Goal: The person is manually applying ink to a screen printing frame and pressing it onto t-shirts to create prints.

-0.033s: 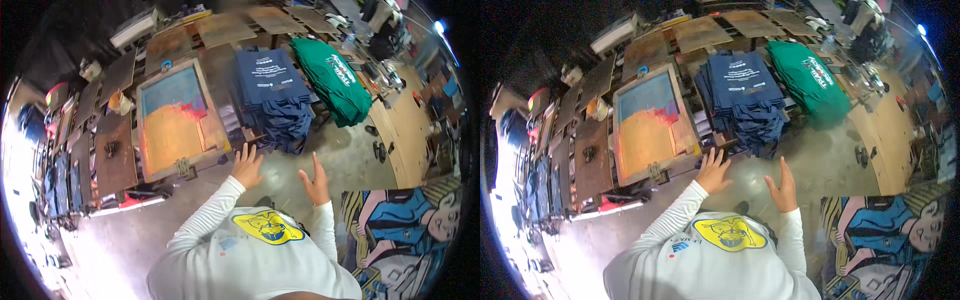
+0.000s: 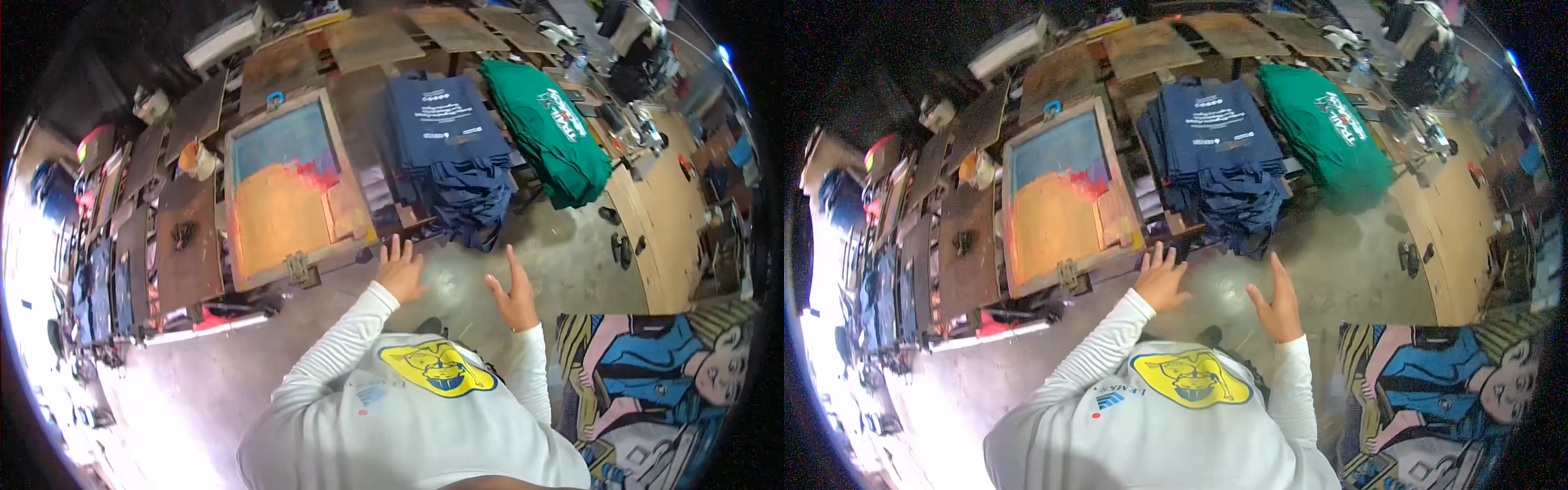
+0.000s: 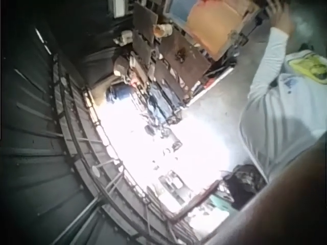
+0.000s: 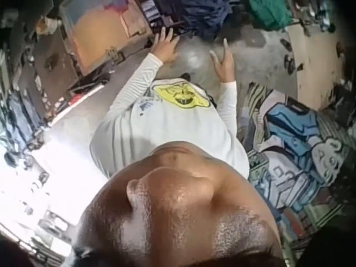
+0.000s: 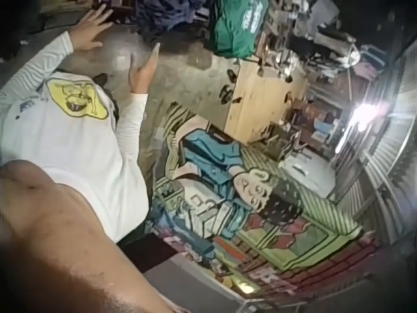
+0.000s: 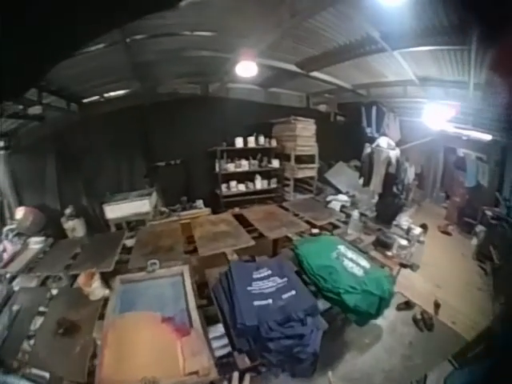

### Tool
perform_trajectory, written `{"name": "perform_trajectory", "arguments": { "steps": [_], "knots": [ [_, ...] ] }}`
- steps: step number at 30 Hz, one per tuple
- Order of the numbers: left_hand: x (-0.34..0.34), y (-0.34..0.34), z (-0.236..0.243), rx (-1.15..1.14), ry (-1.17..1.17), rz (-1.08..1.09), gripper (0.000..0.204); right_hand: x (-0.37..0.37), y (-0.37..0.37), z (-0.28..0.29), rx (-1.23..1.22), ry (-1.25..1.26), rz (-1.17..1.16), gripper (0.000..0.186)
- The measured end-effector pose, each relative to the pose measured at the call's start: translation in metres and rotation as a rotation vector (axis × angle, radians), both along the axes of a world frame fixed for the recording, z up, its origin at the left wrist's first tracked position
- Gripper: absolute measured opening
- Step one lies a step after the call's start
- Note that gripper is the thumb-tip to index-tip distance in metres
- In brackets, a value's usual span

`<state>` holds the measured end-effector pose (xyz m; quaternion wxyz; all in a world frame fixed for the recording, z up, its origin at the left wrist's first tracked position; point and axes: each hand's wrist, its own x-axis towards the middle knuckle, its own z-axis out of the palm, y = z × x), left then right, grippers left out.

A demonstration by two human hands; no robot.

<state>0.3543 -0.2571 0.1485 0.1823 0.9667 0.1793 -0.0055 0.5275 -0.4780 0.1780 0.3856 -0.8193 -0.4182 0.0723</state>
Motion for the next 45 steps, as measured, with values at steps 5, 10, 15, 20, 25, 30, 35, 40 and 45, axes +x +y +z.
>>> {"name": "perform_trajectory", "arguments": {
  "steps": [5,10,15,20,25,30,35,40,45],
  "knots": [
    [0.000,0.028,0.014,0.077,-0.258,0.320,0.081,0.038,0.047,0.007,-0.278,0.129,0.247,0.072],
    [-0.027,0.093,0.031,0.431,-0.322,0.880,0.092,0.048,0.126,0.031,0.150,0.013,0.412,0.075],
    [-0.059,0.166,0.029,0.067,0.266,0.924,0.093,0.043,0.182,0.040,-0.025,0.016,0.705,0.077],
    [-0.016,0.203,0.017,0.140,0.030,0.631,0.080,0.062,0.230,0.057,0.193,0.187,0.643,0.082],
    [0.057,0.181,0.006,-0.229,-0.295,0.229,0.067,0.092,0.265,0.047,0.102,0.224,0.361,0.072],
    [0.052,0.216,0.009,-0.040,-0.490,0.350,0.072,0.097,0.279,0.044,0.101,0.209,0.354,0.072],
    [-0.019,0.248,0.004,0.418,-0.419,0.983,0.063,0.114,0.295,0.044,0.250,0.239,0.488,0.051],
    [-0.050,0.188,0.007,0.173,-0.466,1.053,0.031,0.107,0.300,0.032,0.119,0.227,0.948,0.010],
    [-0.043,0.105,0.030,0.194,-0.902,1.349,0.013,0.104,0.301,0.050,0.281,0.225,1.076,0.018]
  ]
}}
